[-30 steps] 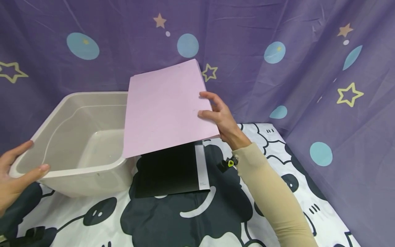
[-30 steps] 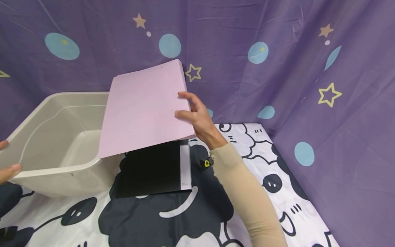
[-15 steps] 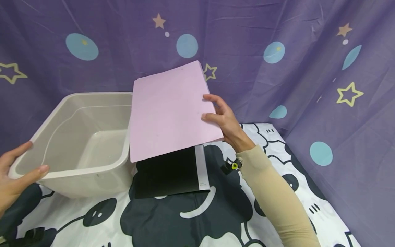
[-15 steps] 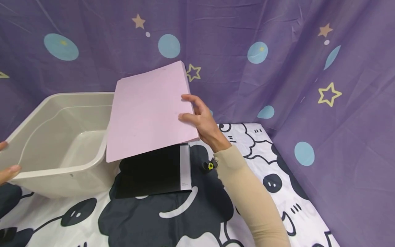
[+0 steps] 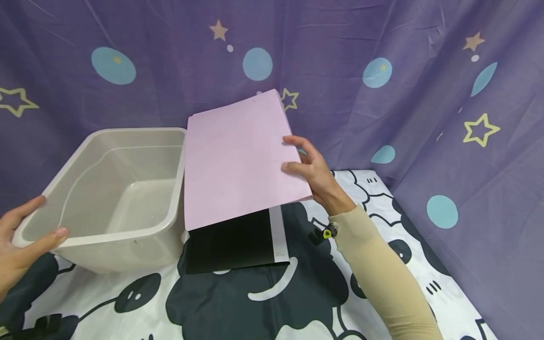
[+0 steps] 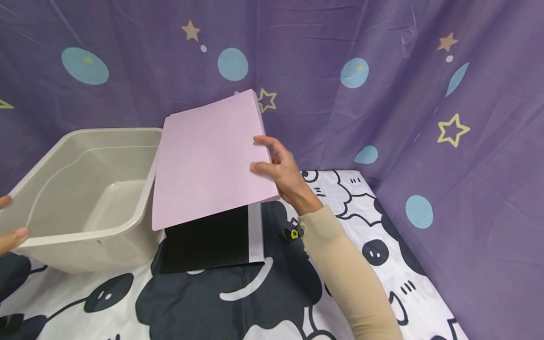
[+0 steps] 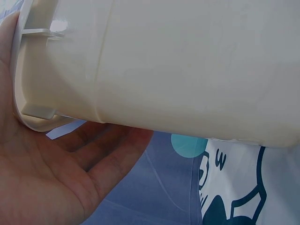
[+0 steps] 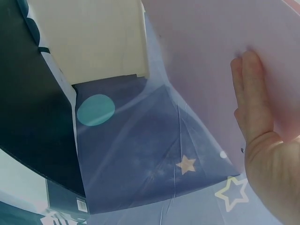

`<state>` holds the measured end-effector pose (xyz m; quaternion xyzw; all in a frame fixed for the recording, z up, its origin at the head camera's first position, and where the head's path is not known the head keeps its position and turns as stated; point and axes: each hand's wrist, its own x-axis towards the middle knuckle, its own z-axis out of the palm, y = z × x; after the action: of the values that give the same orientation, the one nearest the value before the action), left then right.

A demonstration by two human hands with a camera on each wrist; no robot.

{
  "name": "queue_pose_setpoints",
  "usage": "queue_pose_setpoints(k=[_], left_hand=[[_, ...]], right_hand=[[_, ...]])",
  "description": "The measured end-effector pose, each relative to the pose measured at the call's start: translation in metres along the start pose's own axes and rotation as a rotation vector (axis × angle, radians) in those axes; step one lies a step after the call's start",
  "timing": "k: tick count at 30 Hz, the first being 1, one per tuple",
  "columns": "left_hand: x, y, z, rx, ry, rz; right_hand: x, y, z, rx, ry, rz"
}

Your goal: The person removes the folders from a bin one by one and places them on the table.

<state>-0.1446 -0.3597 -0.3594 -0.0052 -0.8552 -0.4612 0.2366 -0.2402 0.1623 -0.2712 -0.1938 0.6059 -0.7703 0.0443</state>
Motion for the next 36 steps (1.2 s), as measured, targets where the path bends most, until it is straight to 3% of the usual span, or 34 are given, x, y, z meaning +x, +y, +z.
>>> queue_pose_setpoints(k=[5, 13, 19, 28, 36], left_hand=[[0.005, -0.014, -0.001, 0.039, 0.03, 0.015], [0.006, -0.004, 0.0, 0.063, -0.002, -0.009], [0.01, -0.025, -0.001, 0.063, -0.004, -0.01], [0.006, -0.011, 0.001, 0.042, -0.008, -0.028], [0.011, -0.028, -0.001, 0.063, -0.014, -0.01]], right_hand=[[-0.004, 0.001, -0.001, -0.008, -0.008, -0.013], [-0.009, 0.004, -0.004, -0.017, 0.013, -0.022], [-0.012, 0.008, -0.009, -0.002, 0.028, -0.031], [-0.017, 0.01, -0.016, 0.015, 0.037, -0.028], [-0.024, 0.013, -0.024, 0.023, 0.034, -0.027]])
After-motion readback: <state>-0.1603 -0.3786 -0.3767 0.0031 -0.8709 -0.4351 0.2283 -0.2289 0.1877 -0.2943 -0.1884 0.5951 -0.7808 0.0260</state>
